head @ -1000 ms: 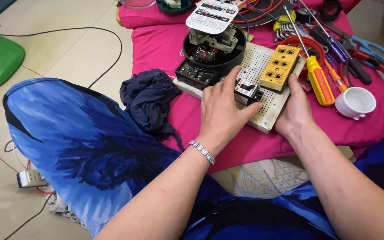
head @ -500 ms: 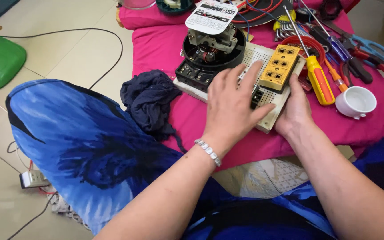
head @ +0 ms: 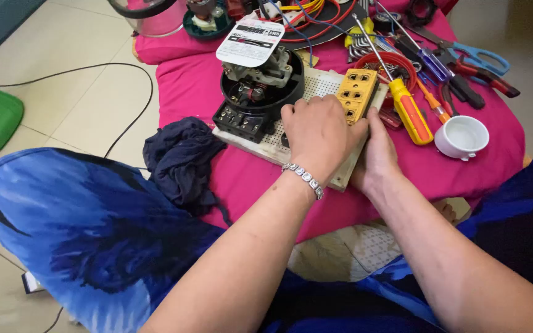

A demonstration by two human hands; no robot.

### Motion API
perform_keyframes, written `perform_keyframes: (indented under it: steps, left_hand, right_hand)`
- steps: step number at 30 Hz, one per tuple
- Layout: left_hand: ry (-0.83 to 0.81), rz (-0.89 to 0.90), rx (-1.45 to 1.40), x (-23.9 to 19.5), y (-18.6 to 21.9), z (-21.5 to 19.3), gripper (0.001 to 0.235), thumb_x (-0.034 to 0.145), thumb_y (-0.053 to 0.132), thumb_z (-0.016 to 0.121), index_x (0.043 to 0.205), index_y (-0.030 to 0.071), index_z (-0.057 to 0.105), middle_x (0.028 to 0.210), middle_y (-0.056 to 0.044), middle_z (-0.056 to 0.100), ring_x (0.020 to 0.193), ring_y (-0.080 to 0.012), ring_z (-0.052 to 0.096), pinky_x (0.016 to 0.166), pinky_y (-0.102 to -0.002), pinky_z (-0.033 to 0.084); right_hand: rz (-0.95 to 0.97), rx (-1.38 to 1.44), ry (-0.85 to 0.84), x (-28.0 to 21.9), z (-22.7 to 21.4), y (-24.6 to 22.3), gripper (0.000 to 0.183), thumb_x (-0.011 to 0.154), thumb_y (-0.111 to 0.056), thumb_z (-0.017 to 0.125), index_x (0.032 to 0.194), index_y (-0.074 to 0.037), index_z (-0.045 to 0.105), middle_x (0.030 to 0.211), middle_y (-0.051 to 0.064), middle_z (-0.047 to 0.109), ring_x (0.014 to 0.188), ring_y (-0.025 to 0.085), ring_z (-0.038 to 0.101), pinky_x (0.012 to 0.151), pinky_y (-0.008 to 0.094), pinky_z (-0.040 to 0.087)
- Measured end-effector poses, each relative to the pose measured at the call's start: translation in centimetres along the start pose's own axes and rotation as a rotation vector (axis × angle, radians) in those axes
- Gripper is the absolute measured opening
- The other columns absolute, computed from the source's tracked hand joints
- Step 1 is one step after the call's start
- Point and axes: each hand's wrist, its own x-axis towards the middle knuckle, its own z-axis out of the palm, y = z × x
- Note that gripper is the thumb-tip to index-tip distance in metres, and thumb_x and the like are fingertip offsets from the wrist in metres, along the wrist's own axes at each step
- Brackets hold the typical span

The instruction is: The person arranges and positions various electrical components, including a circuit breaker, a yellow socket block, and a black meter housing, on a perforated board. They repeatedly pick up, move, and place these items to organize the layout on the board.

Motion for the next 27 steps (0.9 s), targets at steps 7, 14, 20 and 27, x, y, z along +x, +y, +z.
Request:
perform_keyframes:
  steps: [7, 14, 20, 27]
  left_hand:
    - [-0.031, -0.005, -0.018, 0.2, 0.5, -0.7, 0.068, 0.068, 0.074, 0.066, 0.083, 0.008, 0.071, 0.076, -0.011, 0.07, 0.083, -0.0342, 0.071, 0.089, -0.054, 0.046]
    - [-0.088, 0.014, 0.0, 0.3, 0.8, -1.3, 0.062, 0.07, 0.067, 0.072, 0.084, 0.007, 0.071, 0.077, -0.011, 0.07, 0.083, -0.0352, 0.072, 0.091, -0.054, 0.044]
    - [-0.026, 0.038, 0.051, 0.1, 0.8, 0.1, 0.059, 0.067, 0.066, 0.075, 0.082, 0.009, 0.071, 0.074, -0.009, 0.069, 0.081, -0.0333, 0.072, 0.088, -0.052, 0.044]
    - [-0.05, 0.059, 0.011, -0.6, 0.3, -1.3, 0.071, 0.061, 0.061, 0.084, 0.104, 0.006, 0.067, 0.089, -0.012, 0.071, 0.095, -0.0356, 0.068, 0.093, -0.053, 0.04]
  right_hand:
    - [-0.012, 0.021, 0.007, 0.3, -0.4, 0.3, 0.061, 0.087, -0.052, 0.071, 0.135, -0.016, 0.063, 0.13, 0.014, 0.071, 0.113, 0.034, 0.074, 0.096, 0.056, 0.06]
    - [-0.022, -0.006, -0.016, -2.5, 1.5, -0.7, 0.074, 0.083, -0.059, 0.068, 0.144, -0.019, 0.055, 0.14, 0.011, 0.065, 0.123, 0.032, 0.068, 0.102, 0.054, 0.057]
    - [0.0, -0.034, -0.076, -3.0, 1.8, -1.6, 0.086, 0.074, -0.064, 0.071, 0.145, -0.018, 0.056, 0.143, 0.013, 0.063, 0.127, 0.034, 0.065, 0.105, 0.056, 0.054]
    - [0.075, -0.082, -0.118, -0.6, 0.5, -1.3, 0.093, 0.071, -0.059, 0.075, 0.146, -0.008, 0.054, 0.142, 0.016, 0.062, 0.126, 0.039, 0.064, 0.105, 0.06, 0.051]
